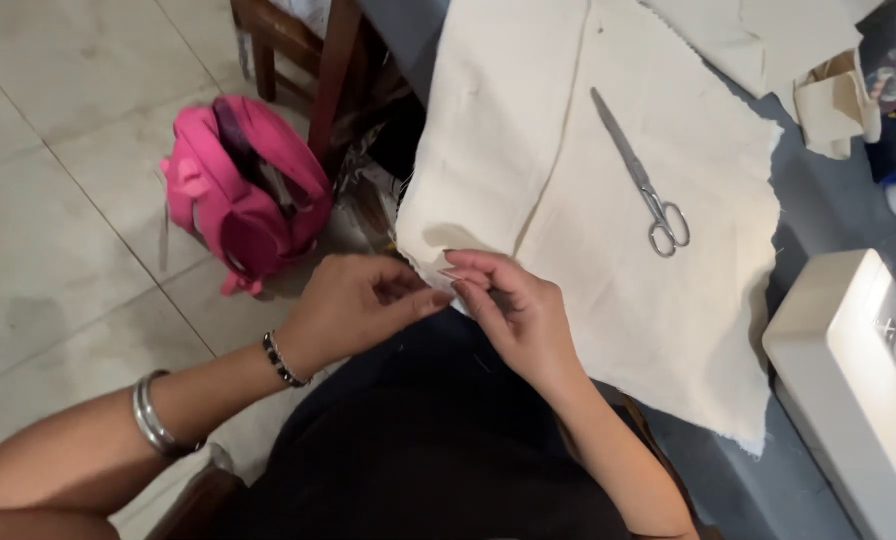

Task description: Cutting white fabric with scissors along a pinned line on a work table

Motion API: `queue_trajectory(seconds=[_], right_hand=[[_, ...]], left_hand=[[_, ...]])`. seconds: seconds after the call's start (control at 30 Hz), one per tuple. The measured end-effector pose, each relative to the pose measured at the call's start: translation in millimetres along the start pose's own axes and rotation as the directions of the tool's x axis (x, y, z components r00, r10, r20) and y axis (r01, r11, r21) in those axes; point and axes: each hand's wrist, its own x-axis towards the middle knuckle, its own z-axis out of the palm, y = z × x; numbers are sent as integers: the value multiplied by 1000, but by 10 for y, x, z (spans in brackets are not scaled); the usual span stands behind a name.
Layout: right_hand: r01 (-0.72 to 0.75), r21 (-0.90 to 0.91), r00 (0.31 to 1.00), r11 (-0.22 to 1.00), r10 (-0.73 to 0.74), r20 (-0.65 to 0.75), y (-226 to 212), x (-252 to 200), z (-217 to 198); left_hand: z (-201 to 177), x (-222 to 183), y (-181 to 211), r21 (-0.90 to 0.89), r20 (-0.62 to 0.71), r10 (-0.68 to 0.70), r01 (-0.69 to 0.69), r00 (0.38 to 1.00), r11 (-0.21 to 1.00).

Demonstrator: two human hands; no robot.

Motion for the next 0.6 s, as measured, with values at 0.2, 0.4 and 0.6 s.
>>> queue_trajectory(seconds=[0.2, 0.4, 0.6], right_hand=[[145, -209, 987, 967, -156, -39, -119, 28, 5], [240, -468, 936, 850, -332, -122, -110, 31, -9], [281, -431, 931, 858, -352, -93, -160, 13, -5]], left_hand=[[65, -6, -37, -109, -126, 145, -159, 981, 981], [82, -87, -60, -22, -124, 204, -209, 971, 978], [109, -118, -51, 24, -318, 337, -348, 886, 937]])
